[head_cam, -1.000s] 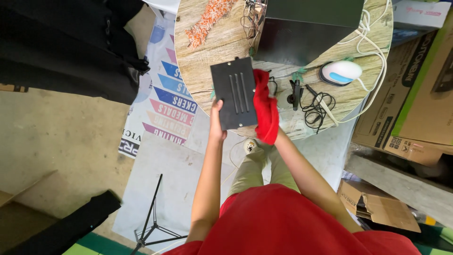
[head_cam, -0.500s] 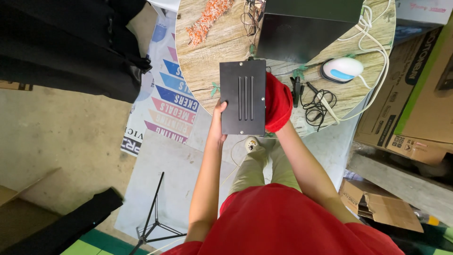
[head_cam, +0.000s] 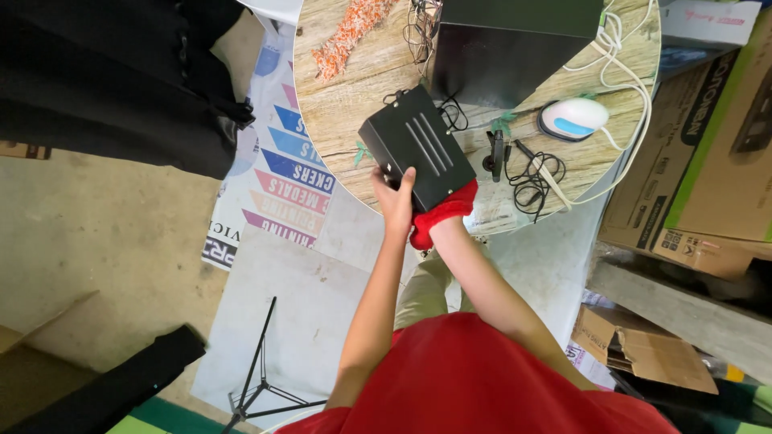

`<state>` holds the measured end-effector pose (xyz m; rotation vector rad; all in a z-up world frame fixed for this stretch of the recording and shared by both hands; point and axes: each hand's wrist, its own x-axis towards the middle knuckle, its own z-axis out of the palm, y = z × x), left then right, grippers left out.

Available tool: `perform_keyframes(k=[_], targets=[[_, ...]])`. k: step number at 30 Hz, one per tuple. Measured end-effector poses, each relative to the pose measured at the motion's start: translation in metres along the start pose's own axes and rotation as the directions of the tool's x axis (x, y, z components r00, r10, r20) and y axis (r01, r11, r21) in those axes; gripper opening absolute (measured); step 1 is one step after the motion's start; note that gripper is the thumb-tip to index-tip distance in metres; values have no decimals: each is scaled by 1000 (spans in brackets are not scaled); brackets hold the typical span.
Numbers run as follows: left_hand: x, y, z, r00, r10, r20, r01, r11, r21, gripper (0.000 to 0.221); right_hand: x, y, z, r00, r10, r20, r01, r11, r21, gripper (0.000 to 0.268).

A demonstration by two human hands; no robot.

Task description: Tidying a workspace by cutting tape, coiling a cable, and cleaning an electronic component with a cloth.

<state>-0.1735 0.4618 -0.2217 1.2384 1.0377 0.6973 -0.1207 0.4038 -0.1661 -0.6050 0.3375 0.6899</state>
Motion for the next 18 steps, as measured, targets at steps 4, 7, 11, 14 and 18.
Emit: perform_keyframes(k=[4, 7, 11, 14, 18], targets=[[-16, -2, -14, 997, -45, 66, 57, 980, -193, 73, -33, -22, 43, 987, 67, -147, -50, 992, 118, 43], [-23, 17, -21, 996, 12, 93, 1, 991, -133, 74, -19, -4, 12, 982, 122, -143, -104, 987, 123, 43], [-28, 16, -26, 995, -59, 79, 72, 982, -174, 70, 14, 25, -51, 983, 98, 154, -88, 993, -76, 32], [-33, 23, -30, 992, -80, 98, 102, 964, -247, 70, 18, 33, -71, 961, 86, 263, -29, 977, -213, 31], [-27, 12, -34, 992, -24, 123, 62, 950, -308, 71, 33, 35, -73, 917, 45, 397, 135, 900, -413, 34]])
